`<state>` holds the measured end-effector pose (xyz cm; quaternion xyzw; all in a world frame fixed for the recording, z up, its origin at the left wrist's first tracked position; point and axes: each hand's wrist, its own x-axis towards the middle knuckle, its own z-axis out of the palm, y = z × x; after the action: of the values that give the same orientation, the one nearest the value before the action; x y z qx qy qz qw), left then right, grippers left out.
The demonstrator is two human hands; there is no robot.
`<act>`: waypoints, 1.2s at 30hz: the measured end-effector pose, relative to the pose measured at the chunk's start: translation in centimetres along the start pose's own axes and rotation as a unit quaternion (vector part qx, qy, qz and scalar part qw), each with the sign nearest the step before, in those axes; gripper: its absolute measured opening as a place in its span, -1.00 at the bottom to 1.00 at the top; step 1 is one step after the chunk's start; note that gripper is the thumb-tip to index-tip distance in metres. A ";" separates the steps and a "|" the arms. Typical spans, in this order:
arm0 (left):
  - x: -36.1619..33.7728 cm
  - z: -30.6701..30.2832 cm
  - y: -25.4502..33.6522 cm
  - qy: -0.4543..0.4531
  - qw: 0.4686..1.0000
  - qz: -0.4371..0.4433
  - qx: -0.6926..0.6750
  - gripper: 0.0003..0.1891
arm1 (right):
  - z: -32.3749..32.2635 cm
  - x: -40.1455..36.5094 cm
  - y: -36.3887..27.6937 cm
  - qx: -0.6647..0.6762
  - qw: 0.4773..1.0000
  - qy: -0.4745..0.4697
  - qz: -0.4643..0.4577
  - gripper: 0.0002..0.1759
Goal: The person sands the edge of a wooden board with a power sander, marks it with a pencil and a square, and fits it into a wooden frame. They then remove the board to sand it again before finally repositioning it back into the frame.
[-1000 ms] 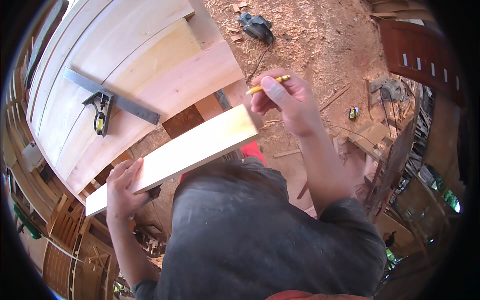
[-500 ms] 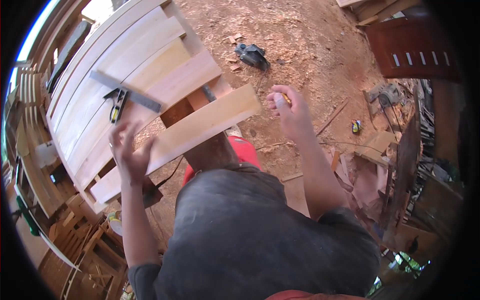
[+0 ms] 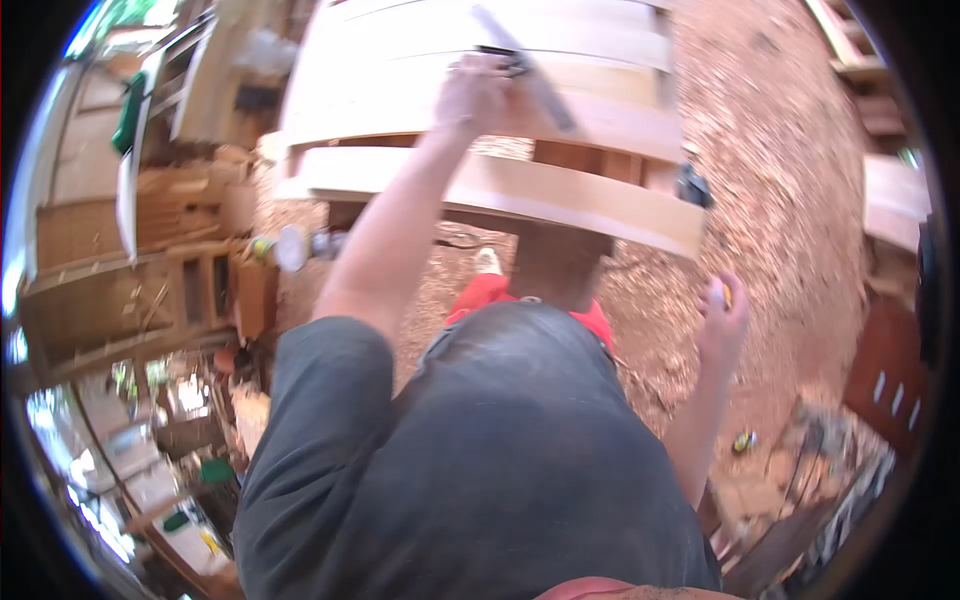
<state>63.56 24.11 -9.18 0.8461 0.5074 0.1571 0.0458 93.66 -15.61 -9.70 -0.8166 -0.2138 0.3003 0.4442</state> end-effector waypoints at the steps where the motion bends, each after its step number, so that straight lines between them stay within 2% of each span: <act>1: 0.2 0.1 -0.2 0.023 0.998 0.052 -0.012 -0.65 | -0.5 -0.1 -0.4 0.012 1.000 -0.007 -0.004 -0.56; 2: -0.3 -1.3 1.4 0.019 0.995 0.021 -0.101 -0.74 | -0.7 0.1 -0.8 0.024 1.000 -0.007 -0.007 -0.57; 3: -0.8 -1.9 2.5 0.032 0.994 0.098 -0.039 -0.79 | -0.9 -0.1 -1.4 0.029 1.000 -0.005 -0.003 -0.58; 5: -2.7 -3.1 7.2 0.033 0.990 0.038 -0.130 -0.77 | -1.2 0.6 -1.1 0.046 0.999 -0.008 -0.003 -0.60; 9: -7.0 -0.2 13.6 0.031 0.964 0.160 -0.211 -0.67 | -1.4 0.7 0.0 0.064 0.997 -0.031 0.006 -0.62; 14: -9.9 1.4 19.2 -0.002 0.948 0.197 -0.249 -0.64 | -2.6 0.4 1.4 0.054 0.998 -0.037 -0.013 -0.61; 21: -8.0 2.3 20.6 -0.021 0.947 0.195 -0.256 -0.64 | -2.7 -0.1 1.3 0.111 0.993 -0.024 0.033 -0.65; 24: -7.6 3.0 20.9 -0.038 0.947 0.193 -0.253 -0.67 | -1.3 0.0 0.2 0.170 0.981 -0.072 0.054 -0.61; 27: -7.5 3.3 21.2 -0.066 0.945 0.189 -0.258 -0.69 | 0.6 1.0 0.9 0.292 0.942 -0.111 0.121 -0.53; 28: -7.7 3.2 21.2 -0.078 0.944 0.187 -0.261 -0.69 | 0.9 1.0 0.6 0.324 0.928 -0.124 0.136 -0.45; 32: -8.3 2.4 21.7 -0.105 0.940 0.184 -0.268 -0.70 | 1.8 0.9 -0.5 0.409 0.888 -0.154 0.142 -0.42; 35: -8.9 2.1 22.4 -0.137 0.935 0.169 -0.280 -0.69 | 1.9 0.3 0.5 0.394 0.902 -0.126 0.127 -0.42; 36: -9.1 2.0 22.7 -0.147 0.934 0.161 -0.285 -0.69 | 1.3 0.1 -0.2 0.396 0.898 -0.119 0.149 -0.43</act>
<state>79.40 5.43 -7.67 0.8813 0.2863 0.1746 0.3329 92.80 -14.70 -10.15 -0.5534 -0.0042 0.5180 0.6522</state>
